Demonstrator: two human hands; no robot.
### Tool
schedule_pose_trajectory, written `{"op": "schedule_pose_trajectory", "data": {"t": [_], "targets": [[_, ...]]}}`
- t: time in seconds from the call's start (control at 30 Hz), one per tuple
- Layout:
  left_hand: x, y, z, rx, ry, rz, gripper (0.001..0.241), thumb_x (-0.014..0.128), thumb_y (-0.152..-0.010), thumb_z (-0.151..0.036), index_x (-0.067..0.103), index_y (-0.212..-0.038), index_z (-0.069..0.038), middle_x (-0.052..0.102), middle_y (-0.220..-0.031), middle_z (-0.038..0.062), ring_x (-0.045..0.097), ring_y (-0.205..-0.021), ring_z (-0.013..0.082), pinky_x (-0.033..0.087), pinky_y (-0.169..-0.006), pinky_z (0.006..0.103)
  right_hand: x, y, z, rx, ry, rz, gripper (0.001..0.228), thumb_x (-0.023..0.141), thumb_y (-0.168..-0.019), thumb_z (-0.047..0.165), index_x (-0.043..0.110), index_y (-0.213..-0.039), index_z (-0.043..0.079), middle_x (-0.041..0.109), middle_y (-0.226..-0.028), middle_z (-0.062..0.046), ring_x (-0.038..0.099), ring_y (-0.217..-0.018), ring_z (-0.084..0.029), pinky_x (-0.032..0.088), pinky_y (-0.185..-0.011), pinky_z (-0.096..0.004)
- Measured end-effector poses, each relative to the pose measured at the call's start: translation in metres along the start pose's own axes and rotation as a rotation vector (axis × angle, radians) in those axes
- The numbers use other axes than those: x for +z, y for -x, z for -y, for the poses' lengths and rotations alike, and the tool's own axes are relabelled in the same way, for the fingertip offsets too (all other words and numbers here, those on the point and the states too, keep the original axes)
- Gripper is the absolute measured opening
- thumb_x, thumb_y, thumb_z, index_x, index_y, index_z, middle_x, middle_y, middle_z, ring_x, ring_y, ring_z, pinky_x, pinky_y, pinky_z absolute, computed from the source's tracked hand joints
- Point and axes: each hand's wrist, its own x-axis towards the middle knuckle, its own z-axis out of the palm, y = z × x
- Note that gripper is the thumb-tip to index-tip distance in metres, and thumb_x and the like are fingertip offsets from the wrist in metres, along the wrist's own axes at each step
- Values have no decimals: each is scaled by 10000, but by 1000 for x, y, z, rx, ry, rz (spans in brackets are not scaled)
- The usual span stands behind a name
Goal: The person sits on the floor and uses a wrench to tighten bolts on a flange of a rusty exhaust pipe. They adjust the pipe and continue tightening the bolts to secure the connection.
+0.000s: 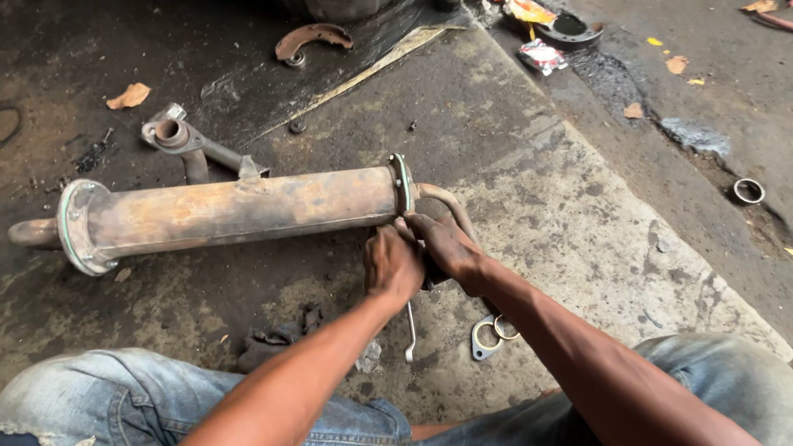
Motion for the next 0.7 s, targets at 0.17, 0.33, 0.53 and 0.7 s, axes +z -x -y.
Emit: {"op": "schedule_pose_trajectory", "data": {"t": [0.17, 0.33, 0.53, 0.7], "targets": [[-7, 13, 0, 221, 69, -127, 150, 615, -904, -111, 649, -984, 11, 730, -850, 253, 727, -772, 398, 579, -700, 483, 1, -3, 0, 15, 98, -60, 390, 521, -965, 356, 695, -986, 7, 639, -771, -85, 565, -656, -149, 465, -569, -337], [17, 4, 26, 357, -128, -256, 704, 683, -868, -202, 361, -1378, 162, 637, -1085, 402, 655, -874, 514, 523, -822, 606, 2, -5, -4, 27, 127, -53, 459, 554, -964, 358, 695, -900, -74, 615, -704, -89, 527, -593, -177, 429, -526, -365], [5, 14, 20, 150, -21, -67, 693, 646, -881, -250, 351, -1427, 59, 671, -1035, 333, 644, -941, 520, 495, -811, 614, 4, -8, -4, 32, 162, -41, 414, 513, -961, 276, 735, -913, -69, 672, -718, -108, 610, -621, -190, 512, -564, -372], [4, 24, 25, 225, -15, -142, 444, 564, -936, -248, 458, -1297, -13, 692, -897, 312, 635, -846, 541, 452, -771, 676, 10, 3, -1, 38, 327, -74, 374, 527, -988, 240, 753, -1001, -59, 725, -828, -140, 675, -697, -185, 554, -637, -365]]}}
